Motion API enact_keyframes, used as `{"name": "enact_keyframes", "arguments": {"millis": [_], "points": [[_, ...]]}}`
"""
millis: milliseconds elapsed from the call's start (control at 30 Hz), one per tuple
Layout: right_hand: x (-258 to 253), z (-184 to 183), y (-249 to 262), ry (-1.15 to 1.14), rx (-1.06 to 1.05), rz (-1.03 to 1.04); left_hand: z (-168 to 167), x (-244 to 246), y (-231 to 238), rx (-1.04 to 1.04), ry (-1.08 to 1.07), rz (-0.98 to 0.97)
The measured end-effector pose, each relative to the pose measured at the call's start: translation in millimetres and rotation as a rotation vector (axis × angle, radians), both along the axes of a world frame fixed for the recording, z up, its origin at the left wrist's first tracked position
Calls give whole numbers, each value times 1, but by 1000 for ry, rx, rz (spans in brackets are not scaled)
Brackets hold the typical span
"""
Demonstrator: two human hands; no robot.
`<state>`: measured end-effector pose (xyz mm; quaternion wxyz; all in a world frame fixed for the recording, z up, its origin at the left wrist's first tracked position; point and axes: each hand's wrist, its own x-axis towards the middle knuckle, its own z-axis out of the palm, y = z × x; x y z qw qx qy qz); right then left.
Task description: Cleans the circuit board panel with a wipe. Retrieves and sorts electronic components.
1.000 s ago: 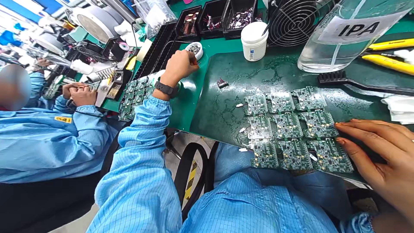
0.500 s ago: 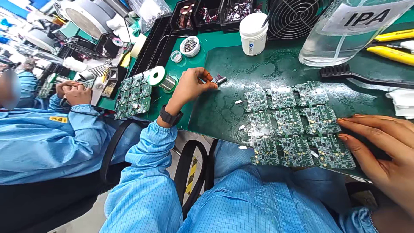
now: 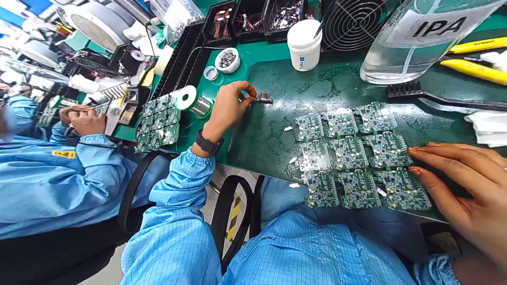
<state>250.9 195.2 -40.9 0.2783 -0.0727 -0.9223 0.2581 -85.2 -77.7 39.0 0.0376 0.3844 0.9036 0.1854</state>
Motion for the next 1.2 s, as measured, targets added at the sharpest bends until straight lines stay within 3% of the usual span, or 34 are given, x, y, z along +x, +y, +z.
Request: {"name": "enact_keyframes", "arguments": {"millis": [233, 400, 533, 700, 1200], "points": [[-2, -1, 0, 28, 27, 1, 7, -29, 24, -7, 91, 13], [-3, 0, -1, 38, 31, -1, 46, -81, 51, -23, 151, 106], [-4, 0, -2, 49, 37, -3, 58, -134, 73, -16, 33, 281], [-3, 0, -3, 38, 54, -16, 40, -175, 93, 36, -131, 423], [-3, 0, -4, 36, 50, -20, 41, -182, 112, 132, -49, 311]]}}
